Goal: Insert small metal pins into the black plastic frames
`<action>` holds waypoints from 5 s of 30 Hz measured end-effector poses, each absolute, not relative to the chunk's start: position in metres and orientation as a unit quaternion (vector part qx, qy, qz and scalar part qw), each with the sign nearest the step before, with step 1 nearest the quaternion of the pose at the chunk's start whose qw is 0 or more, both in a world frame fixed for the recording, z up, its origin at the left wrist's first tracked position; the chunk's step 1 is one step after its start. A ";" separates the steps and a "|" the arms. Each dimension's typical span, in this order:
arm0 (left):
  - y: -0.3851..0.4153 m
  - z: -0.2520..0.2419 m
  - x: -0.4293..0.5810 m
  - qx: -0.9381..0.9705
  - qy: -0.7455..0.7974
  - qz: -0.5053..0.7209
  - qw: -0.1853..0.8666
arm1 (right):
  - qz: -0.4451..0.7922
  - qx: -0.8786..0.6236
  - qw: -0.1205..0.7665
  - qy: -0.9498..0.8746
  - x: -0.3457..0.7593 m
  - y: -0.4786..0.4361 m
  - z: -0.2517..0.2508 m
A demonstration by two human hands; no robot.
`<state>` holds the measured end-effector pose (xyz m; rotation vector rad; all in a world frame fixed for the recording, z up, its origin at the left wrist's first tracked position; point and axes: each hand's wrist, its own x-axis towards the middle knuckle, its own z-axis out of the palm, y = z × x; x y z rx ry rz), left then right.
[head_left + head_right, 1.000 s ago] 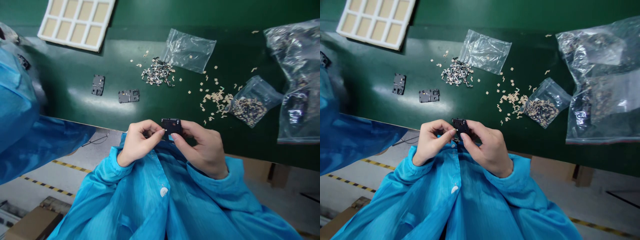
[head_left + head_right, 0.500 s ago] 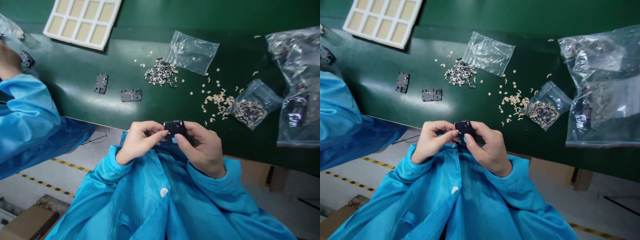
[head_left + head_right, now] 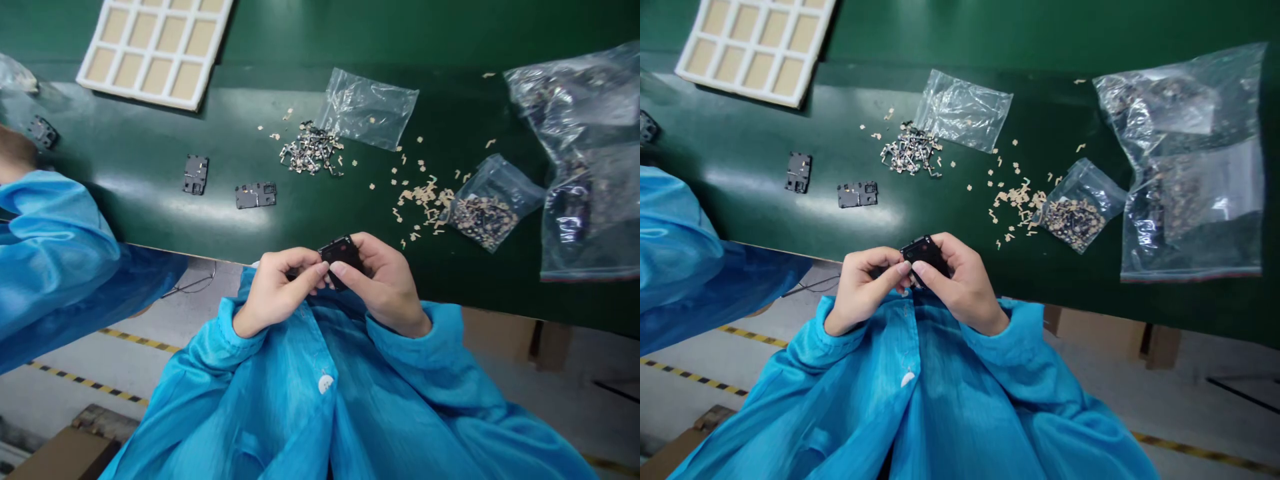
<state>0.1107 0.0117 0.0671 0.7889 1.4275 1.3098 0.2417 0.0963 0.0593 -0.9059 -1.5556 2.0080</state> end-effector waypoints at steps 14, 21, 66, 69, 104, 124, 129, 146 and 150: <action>0.014 0.068 0.110 0.255 0.548 0.560 0.567 | 0.713 -0.338 0.211 -0.577 0.249 0.098 0.071; 0.016 0.068 0.110 0.261 0.539 0.560 0.572 | 0.683 -0.367 0.224 -0.591 0.247 0.095 0.072; 0.009 0.062 0.091 0.633 0.571 0.490 0.181 | 0.775 -0.238 0.219 -0.543 0.260 0.102 0.050; 0.009 0.065 0.091 0.666 0.569 0.462 0.137 | 0.769 -0.243 0.218 -0.549 0.259 0.102 0.051; 0.003 0.082 0.087 0.815 0.474 0.333 -0.035 | 0.773 -0.249 0.228 -0.537 0.261 0.094 0.057; 0.000 0.097 0.092 0.842 0.469 0.220 -0.149 | 0.779 -0.257 0.224 -0.526 0.261 0.089 0.053; -0.002 0.093 0.087 0.837 0.493 0.226 -0.069 | 0.786 -0.248 0.259 -0.504 0.258 0.088 0.050; -0.003 0.069 0.090 0.765 0.504 0.377 -0.138 | 0.793 -0.227 0.271 -0.496 0.249 0.079 0.051; -0.003 0.064 0.088 0.752 0.508 0.400 -0.126 | 0.778 -0.220 0.288 -0.514 0.246 0.078 0.052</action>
